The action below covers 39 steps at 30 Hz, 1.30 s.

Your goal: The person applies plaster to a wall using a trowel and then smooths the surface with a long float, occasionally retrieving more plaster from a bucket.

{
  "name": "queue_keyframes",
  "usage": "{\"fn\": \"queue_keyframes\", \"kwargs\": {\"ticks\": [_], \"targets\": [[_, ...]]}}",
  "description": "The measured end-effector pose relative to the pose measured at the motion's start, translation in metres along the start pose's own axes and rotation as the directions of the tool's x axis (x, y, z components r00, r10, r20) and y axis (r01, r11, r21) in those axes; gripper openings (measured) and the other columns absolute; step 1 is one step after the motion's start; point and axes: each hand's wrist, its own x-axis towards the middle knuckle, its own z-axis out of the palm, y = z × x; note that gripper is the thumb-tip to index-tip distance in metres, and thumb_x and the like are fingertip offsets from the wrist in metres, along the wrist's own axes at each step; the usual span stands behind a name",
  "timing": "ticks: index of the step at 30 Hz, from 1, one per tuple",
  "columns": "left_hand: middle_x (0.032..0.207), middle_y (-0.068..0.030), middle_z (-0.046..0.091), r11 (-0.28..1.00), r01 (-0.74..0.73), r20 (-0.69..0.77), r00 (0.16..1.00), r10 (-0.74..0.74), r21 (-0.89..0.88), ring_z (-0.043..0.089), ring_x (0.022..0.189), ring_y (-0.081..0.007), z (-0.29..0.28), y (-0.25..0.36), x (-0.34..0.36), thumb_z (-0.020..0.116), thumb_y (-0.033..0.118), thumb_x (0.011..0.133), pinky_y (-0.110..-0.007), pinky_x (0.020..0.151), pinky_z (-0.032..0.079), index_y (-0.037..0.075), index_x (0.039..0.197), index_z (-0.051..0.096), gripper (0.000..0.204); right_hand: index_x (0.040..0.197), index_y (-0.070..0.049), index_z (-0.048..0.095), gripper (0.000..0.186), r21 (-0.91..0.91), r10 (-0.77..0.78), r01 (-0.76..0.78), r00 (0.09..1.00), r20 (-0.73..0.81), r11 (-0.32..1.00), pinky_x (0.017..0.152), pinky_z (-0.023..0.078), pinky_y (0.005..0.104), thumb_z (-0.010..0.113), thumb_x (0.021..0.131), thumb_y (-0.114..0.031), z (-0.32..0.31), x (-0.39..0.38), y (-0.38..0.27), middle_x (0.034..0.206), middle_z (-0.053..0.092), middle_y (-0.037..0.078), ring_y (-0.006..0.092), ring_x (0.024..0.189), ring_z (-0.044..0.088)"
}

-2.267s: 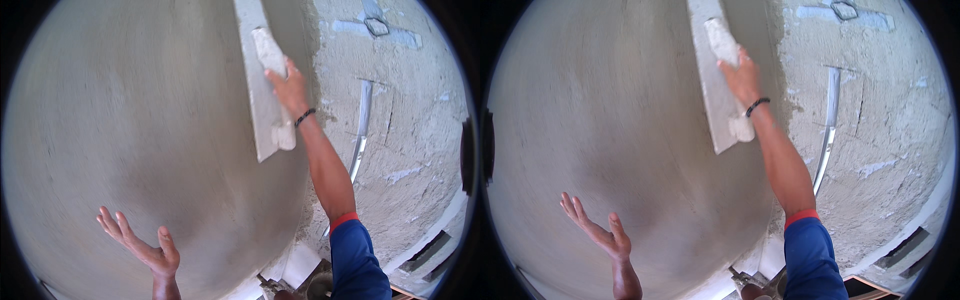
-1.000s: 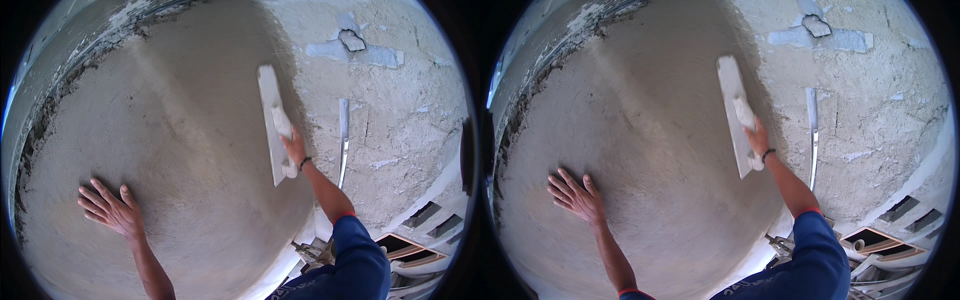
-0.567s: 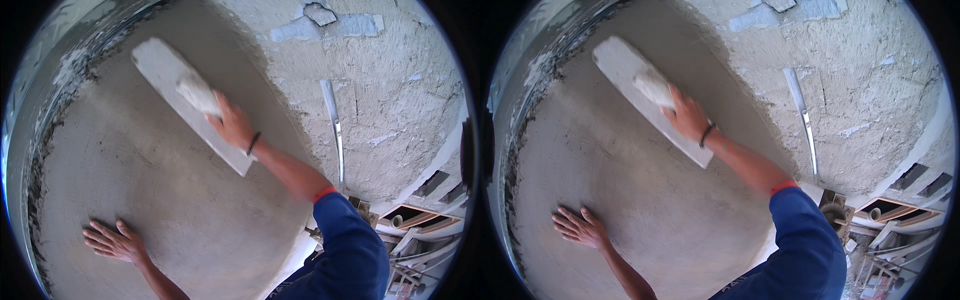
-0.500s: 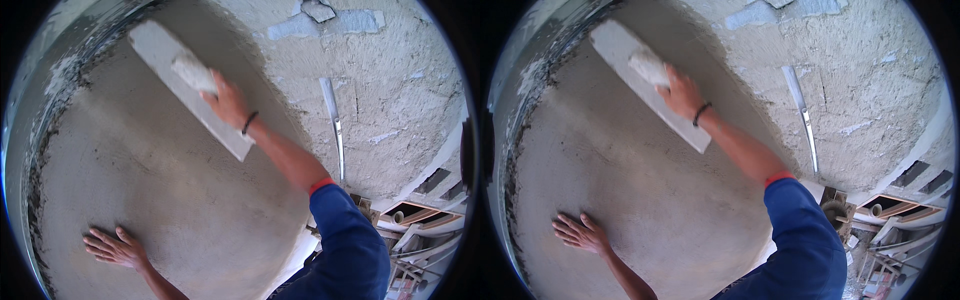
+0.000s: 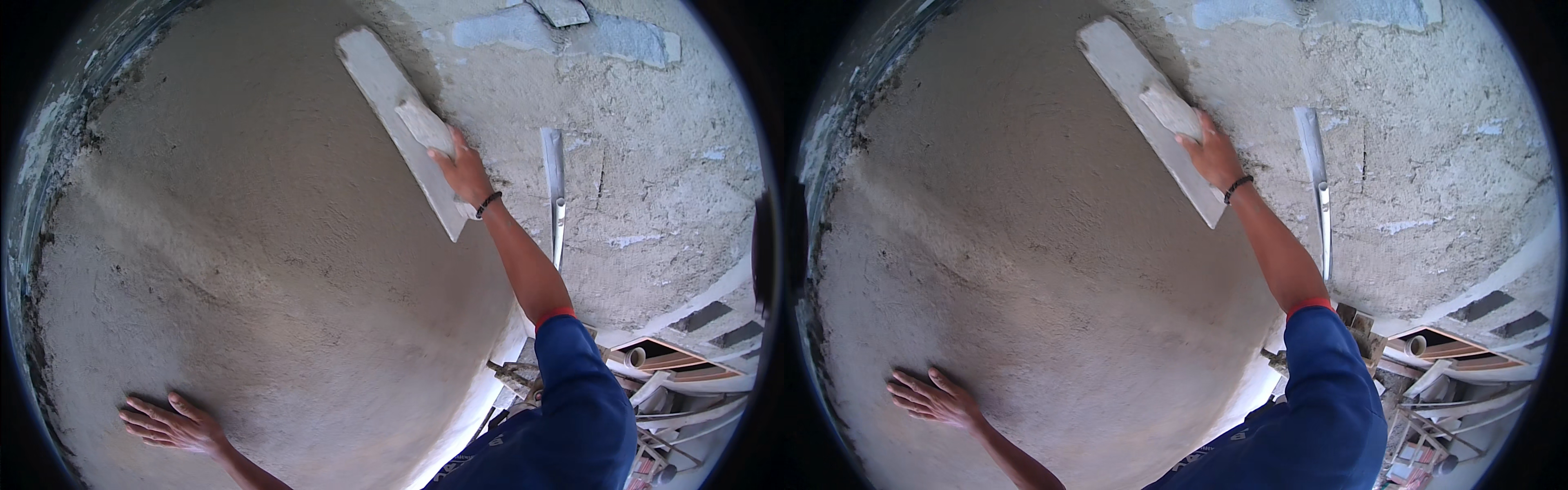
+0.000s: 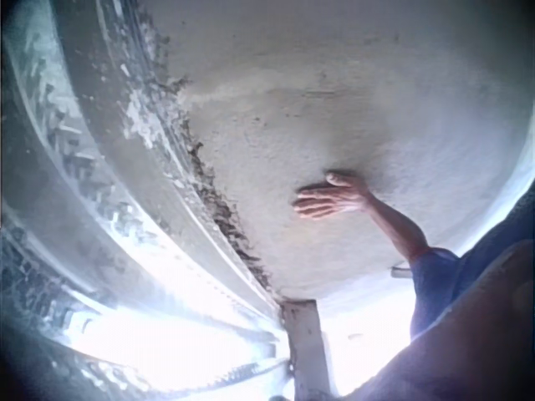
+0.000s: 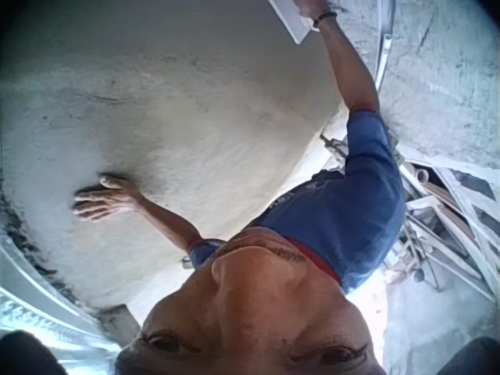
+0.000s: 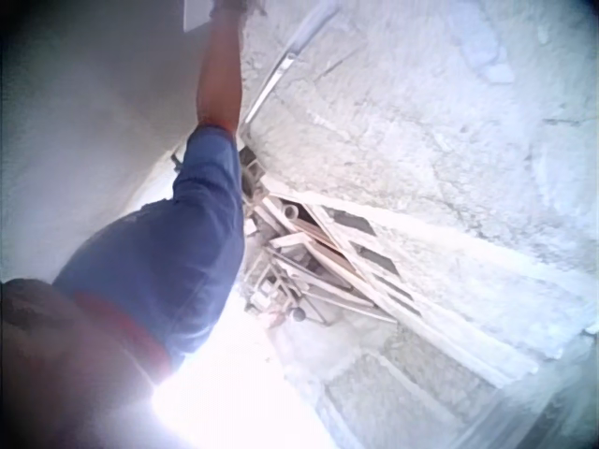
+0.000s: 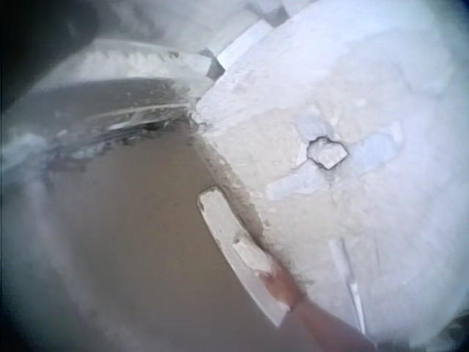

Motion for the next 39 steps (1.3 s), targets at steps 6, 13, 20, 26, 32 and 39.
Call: {"fn": "queue_keyframes", "kwargs": {"ticks": [6, 13, 20, 26, 32, 39], "targets": [[0.155, -0.008, 0.013, 1.0, 0.006, -0.004, 1.0, -0.006, 0.004, 0.014, 0.142, -0.0332, -0.001, 0.002, 0.001, 0.022, 0.063, 0.093, -0.054, 0.111, 0.017, 0.022, 0.149, 0.019, 0.069, 0.137, -0.003, 0.032, 0.064, 0.053, 0.015, -0.017, 1.0, 0.023, 0.998, 0.094, 0.042, 0.047, 0.057, 0.089, -0.039, -0.002, -0.006, 0.008, 0.12, 0.053, 0.031, 0.0462, 0.111, 0.051], [0.155, -0.0075, 0.011, 0.998, 0.021, 0.008, 1.0, -0.022, 0.055, 0.009, 0.143, -0.0308, 0.001, 0.001, 0.0, 0.014, 0.067, 0.09, -0.052, 0.114, 0.013, 0.021, 0.149, 0.018, 0.074, 0.136, 0.0, 0.032, 0.066, 0.011, 0.085, -0.086, 0.993, 0.083, 0.996, 0.094, 0.042, 0.0472, 0.057, 0.089, -0.039, 0.004, -0.034, 0.048, 0.119, 0.053, 0.031, 0.0467, 0.11, 0.052], [0.155, -0.0094, 0.014, 0.999, -0.03, -0.031, 0.999, 0.031, 0.038, 0.014, 0.142, -0.0333, -0.003, -0.001, 0.003, 0.02, 0.061, 0.094, -0.054, 0.111, 0.016, 0.019, 0.149, 0.02, 0.068, 0.134, 0.006, 0.033, 0.069, -0.049, 0.198, -0.192, 0.958, 0.208, 0.98, 0.097, 0.041, 0.0436, 0.059, 0.088, -0.038, 0.025, -0.111, 0.158, 0.122, 0.051, 0.031, 0.0427, 0.116, 0.049], [0.155, -0.0105, 0.011, 0.999, -0.017, 0.019, 1.0, 0.016, 0.047, 0.011, 0.142, -0.0319, 0.002, -0.003, -0.001, 0.017, 0.062, 0.093, -0.053, 0.112, 0.013, 0.016, 0.149, 0.018, 0.072, 0.132, 0.001, 0.035, 0.065, -0.129, 0.228, -0.204, 0.952, 0.207, 0.97, 0.092, 0.043, 0.0443, 0.063, 0.086, -0.035, 0.033, -0.169, 0.251, 0.113, 0.058, 0.029, 0.0413, 0.108, 0.055], [0.155, -0.0093, 0.012, 0.996, -0.07, -0.027, 0.997, 0.072, 0.058, 0.014, 0.142, -0.0344, 0.009, -0.006, -0.003, 0.017, 0.062, 0.094, -0.055, 0.111, 0.018, 0.02, 0.149, 0.018, 0.069, 0.127, -0.003, 0.042, 0.056, -0.058, 0.388, -0.388, 0.876, 0.288, 0.92, 0.093, 0.043, 0.0411, 0.066, 0.083, -0.029, 0.038, -0.194, 0.267, 0.114, 0.06, 0.023, 0.0362, 0.111, 0.055], [0.154, -0.0108, 0.014, 0.992, -0.068, -0.077, 0.994, 0.076, 0.103, 0.017, 0.14, -0.0351, 0.001, -0.006, 0.009, 0.015, 0.064, 0.093, -0.055, 0.11, 0.02, 0.02, 0.149, 0.017, 0.071, 0.127, -0.001, 0.047, 0.059, 0.145, 0.136, -0.174, 0.961, 0.239, 0.974, 0.097, 0.042, 0.0378, 0.07, 0.081, -0.03, 0.046, -0.18, 0.163, 0.12, 0.057, 0.019, 0.0332, 0.111, 0.056]]}}
